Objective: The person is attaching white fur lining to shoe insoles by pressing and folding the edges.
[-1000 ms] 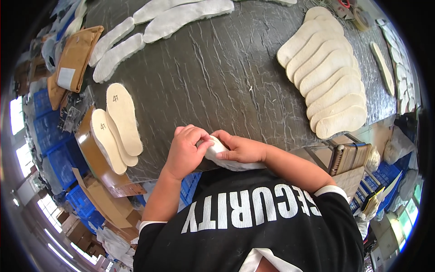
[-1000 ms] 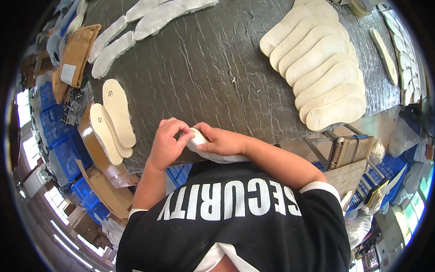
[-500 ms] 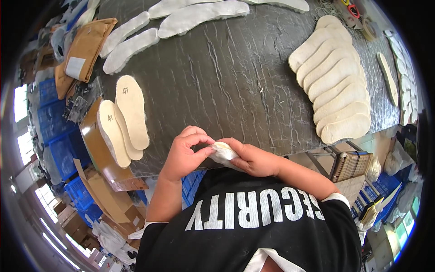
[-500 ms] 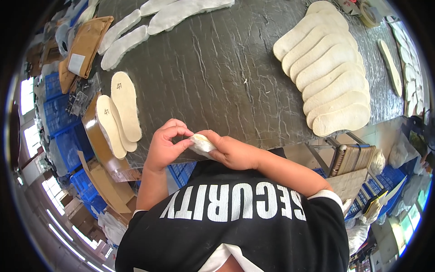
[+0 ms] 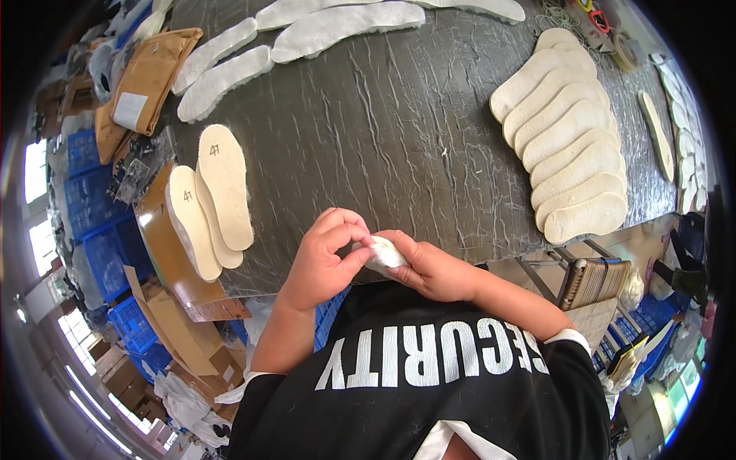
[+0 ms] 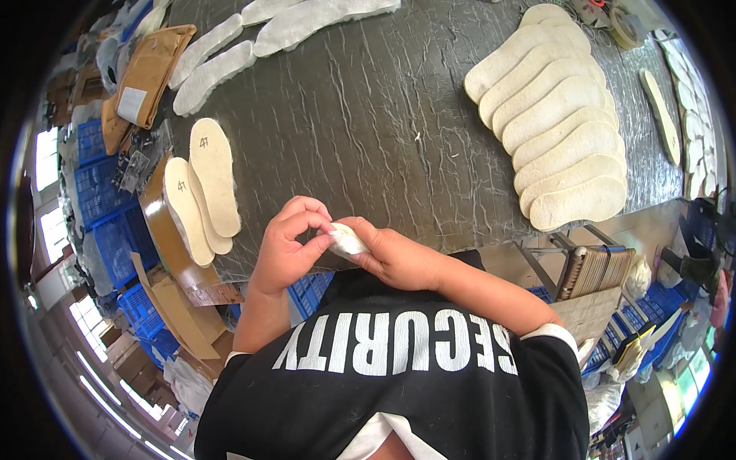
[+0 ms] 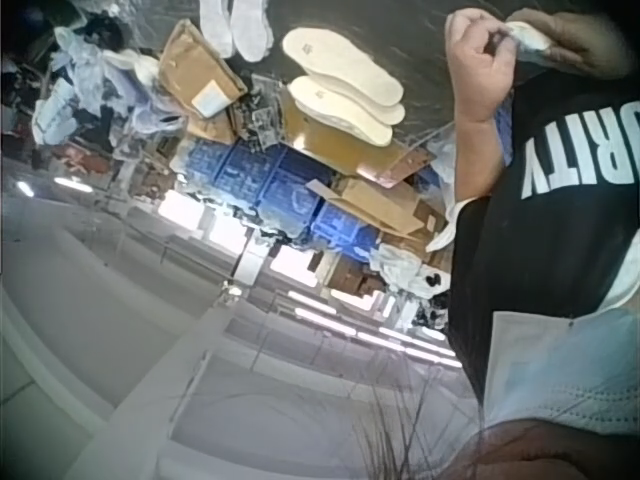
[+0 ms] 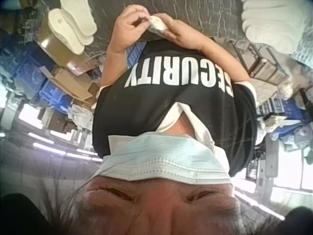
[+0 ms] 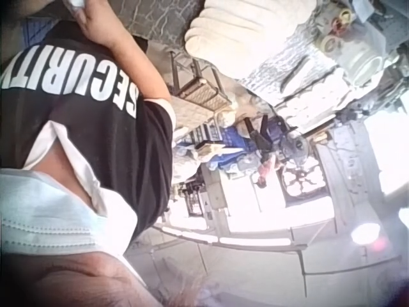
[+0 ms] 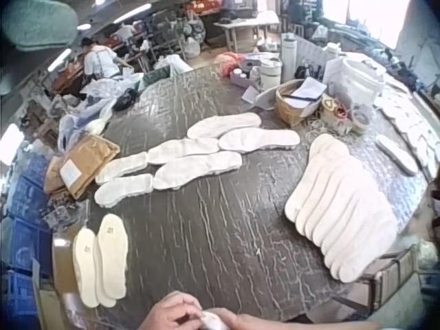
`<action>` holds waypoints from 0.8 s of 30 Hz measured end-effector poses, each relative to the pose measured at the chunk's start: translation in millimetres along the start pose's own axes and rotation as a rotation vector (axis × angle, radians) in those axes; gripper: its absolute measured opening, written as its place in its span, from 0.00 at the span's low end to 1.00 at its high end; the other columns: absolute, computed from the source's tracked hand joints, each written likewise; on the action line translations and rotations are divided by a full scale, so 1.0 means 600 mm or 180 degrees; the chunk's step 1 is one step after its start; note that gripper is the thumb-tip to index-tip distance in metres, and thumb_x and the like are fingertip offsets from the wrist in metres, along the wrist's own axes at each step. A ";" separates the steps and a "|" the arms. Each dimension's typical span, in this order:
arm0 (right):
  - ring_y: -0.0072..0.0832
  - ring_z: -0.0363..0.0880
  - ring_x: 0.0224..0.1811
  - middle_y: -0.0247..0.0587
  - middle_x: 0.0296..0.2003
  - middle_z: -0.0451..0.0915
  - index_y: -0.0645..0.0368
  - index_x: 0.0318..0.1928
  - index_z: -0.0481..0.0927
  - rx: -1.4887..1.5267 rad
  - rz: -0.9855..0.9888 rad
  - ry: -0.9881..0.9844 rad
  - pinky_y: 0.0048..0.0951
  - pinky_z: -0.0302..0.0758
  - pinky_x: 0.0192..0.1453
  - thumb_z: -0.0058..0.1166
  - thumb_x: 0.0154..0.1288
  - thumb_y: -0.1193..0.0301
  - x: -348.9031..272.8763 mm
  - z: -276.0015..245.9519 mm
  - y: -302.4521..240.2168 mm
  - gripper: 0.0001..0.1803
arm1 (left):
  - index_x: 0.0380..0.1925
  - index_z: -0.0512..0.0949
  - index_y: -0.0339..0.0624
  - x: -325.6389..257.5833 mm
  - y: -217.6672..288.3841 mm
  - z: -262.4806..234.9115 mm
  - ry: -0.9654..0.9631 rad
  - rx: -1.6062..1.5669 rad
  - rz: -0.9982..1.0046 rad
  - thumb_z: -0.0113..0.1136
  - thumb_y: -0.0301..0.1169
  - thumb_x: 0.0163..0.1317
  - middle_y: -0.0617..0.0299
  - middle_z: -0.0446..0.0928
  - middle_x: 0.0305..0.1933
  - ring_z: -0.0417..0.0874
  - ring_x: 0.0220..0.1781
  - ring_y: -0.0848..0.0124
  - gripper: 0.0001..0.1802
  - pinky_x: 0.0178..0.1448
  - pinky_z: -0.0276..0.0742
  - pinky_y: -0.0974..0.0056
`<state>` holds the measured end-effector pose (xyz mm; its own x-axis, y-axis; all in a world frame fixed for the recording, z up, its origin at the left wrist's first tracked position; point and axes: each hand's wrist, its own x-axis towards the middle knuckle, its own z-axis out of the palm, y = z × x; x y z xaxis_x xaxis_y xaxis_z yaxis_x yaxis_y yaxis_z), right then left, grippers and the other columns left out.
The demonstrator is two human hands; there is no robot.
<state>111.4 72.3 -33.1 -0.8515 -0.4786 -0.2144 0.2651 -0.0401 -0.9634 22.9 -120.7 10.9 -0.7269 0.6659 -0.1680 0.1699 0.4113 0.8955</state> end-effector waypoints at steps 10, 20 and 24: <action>0.56 0.80 0.41 0.57 0.37 0.81 0.61 0.58 0.66 -0.0141 0.0419 0.0000 0.44 0.75 0.47 0.46 0.72 0.70 0.000 -0.008 -0.029 0.17 | 0.29 0.78 0.37 -0.006 -0.001 0.019 0.0205 -0.0914 -0.0603 0.66 0.19 0.49 0.60 0.76 0.36 0.78 0.40 0.70 0.08 0.46 0.73 0.67; 0.55 0.71 0.58 0.61 0.58 0.70 0.62 0.58 0.65 -0.1148 -0.0840 0.0596 0.47 0.69 0.60 0.60 0.59 0.72 -0.022 -0.018 -0.064 0.27 | 0.40 0.80 0.38 -0.005 0.026 -0.006 0.0127 -0.0549 0.0888 0.68 0.18 0.45 0.61 0.75 0.40 0.76 0.42 0.72 0.18 0.44 0.74 0.68; 0.57 0.66 0.61 0.63 0.62 0.64 0.61 0.56 0.65 -0.1841 -0.1016 0.1163 0.53 0.64 0.61 0.65 0.53 0.73 -0.021 -0.017 -0.080 0.31 | 0.46 0.75 0.34 -0.012 0.044 0.016 0.0716 -0.2008 0.0132 0.68 0.18 0.49 0.60 0.74 0.44 0.77 0.42 0.73 0.22 0.45 0.76 0.69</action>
<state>104.7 89.2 14.3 -0.9697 -0.1954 0.1467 -0.2136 0.3869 -0.8970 39.3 -108.5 31.8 -0.8608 0.4991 -0.0995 -0.1712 -0.0999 0.9802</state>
